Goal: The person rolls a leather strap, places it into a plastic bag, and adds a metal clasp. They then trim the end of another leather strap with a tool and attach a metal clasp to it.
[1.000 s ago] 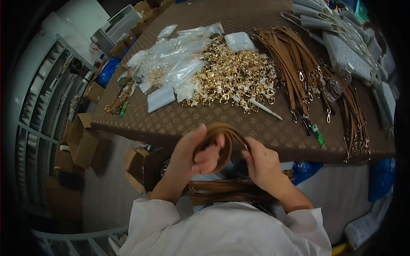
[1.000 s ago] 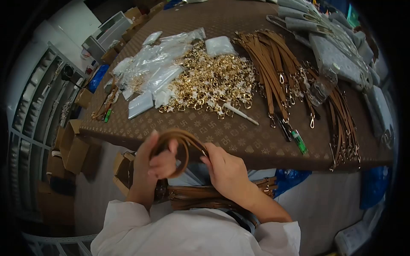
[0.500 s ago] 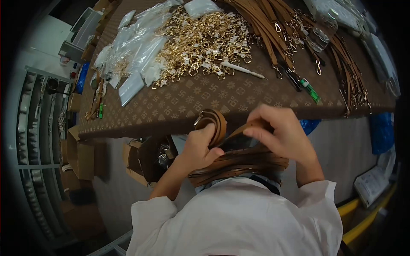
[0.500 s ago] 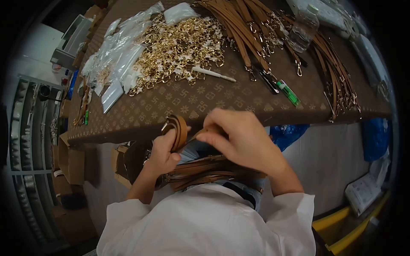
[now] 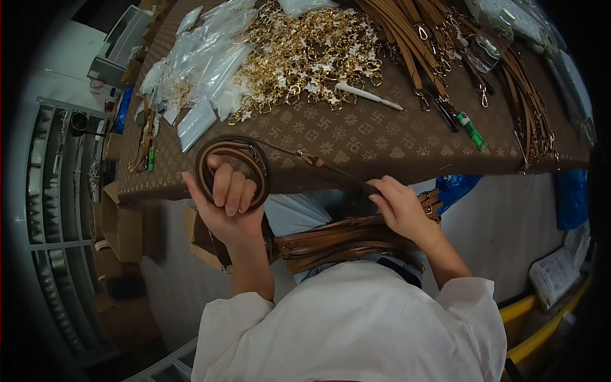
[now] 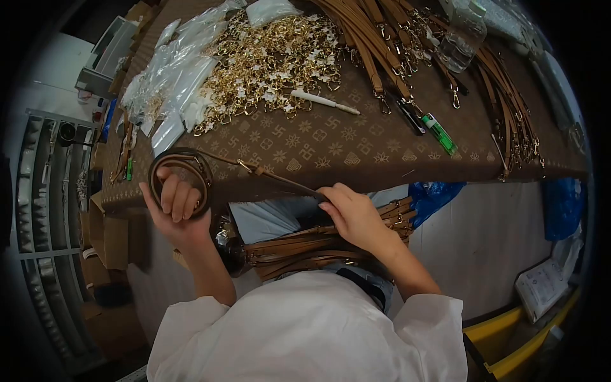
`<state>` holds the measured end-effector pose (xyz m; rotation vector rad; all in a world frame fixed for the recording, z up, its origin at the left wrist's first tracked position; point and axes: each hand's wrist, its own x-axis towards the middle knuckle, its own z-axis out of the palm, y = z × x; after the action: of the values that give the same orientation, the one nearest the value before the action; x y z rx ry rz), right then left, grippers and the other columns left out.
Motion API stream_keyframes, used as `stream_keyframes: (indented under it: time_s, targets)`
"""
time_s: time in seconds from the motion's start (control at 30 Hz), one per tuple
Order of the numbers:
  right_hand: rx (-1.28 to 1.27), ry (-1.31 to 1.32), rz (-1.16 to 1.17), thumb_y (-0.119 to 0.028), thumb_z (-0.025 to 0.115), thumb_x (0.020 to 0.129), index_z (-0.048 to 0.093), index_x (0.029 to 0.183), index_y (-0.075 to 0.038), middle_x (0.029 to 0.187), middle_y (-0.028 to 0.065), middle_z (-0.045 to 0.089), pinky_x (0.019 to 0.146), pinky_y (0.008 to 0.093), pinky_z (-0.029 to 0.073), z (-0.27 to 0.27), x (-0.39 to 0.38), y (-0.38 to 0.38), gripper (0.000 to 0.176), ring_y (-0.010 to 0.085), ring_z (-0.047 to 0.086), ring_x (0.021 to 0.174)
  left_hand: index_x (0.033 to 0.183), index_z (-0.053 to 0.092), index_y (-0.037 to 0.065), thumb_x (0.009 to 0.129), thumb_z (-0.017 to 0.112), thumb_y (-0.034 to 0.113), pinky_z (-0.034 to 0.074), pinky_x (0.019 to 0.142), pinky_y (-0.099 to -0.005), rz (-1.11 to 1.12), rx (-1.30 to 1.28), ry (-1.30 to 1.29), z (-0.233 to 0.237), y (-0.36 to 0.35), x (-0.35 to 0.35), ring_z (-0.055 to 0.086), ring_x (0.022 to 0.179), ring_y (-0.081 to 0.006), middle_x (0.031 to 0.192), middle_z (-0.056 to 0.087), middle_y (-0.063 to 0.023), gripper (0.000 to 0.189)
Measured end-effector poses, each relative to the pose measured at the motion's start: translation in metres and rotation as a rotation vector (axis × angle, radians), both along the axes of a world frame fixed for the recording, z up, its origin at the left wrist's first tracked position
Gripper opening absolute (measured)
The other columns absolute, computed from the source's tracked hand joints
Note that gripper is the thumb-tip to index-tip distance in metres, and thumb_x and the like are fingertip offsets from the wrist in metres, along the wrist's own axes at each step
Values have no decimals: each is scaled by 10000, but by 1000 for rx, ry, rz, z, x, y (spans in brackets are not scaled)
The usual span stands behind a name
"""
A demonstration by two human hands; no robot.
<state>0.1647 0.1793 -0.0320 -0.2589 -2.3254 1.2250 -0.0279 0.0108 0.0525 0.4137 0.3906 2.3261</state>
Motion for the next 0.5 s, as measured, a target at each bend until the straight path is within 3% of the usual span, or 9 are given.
stream_keyframes:
  time_s: [0.1,0.13,0.17,0.2,0.27,0.3,0.37,0.4,0.5]
  targets:
    - [-157,-164,121,-84,551,884,547,917,-4,687,151,525,551,372,433,-4,9,-13,87,326,551,628,1221,437,-54,976,318,457,335,510,-234,112,11,66,-13,19,10,386,550,-84,701,437,-9,579]
    - [-249,-161,208,-135,501,927,550,884,11,623,84,533,501,295,423,2,7,-18,160,200,516,503,1255,415,-43,964,323,487,348,539,-245,317,-163,246,-20,34,22,405,580,-97,721,444,-16,612]
    - [-249,-165,204,-135,501,927,550,884,11,623,84,533,501,295,423,13,7,-20,160,200,516,503,1290,394,-31,952,328,517,361,568,-256,520,-338,428,-26,45,30,425,610,-109,741,450,-22,648]
    - [-506,-285,309,-178,474,947,555,884,9,602,64,525,475,271,403,31,7,-21,213,156,496,476,1328,322,-39,882,356,640,412,640,-300,555,-554,706,-38,45,35,475,681,-146,830,490,-44,813]
    - [-850,-391,446,-276,425,980,574,899,3,568,4,505,411,207,334,39,10,-19,326,47,425,427,1264,396,-54,828,417,678,434,681,-314,473,-748,1110,-57,43,46,522,724,-188,861,516,-88,853]
    - [-1021,-472,474,-274,438,976,579,919,5,575,-1,504,407,205,324,44,11,-10,318,46,413,427,1264,396,-54,828,417,678,434,681,-314,463,-745,1108,-59,42,46,522,724,-188,861,516,-88,853]
    - [-1351,-568,496,-251,520,943,597,943,15,597,-8,507,397,195,297,53,11,11,277,37,388,432,1079,512,-59,774,546,643,449,649,-336,407,-569,1845,-61,37,45,548,689,-236,791,529,-123,766]
    - [-1360,-565,482,-251,520,943,597,943,15,597,-8,507,397,195,297,52,12,18,277,37,388,432,1079,512,-59,774,546,643,449,649,-336,392,-562,1841,-61,33,48,548,689,-236,791,529,-123,766]
    - [-1156,-603,638,-226,581,911,609,924,14,609,-16,511,394,192,292,47,15,30,242,28,409,448,776,533,2,724,704,468,442,526,-330,116,-769,2069,-54,19,50,521,531,-267,612,518,-104,499]
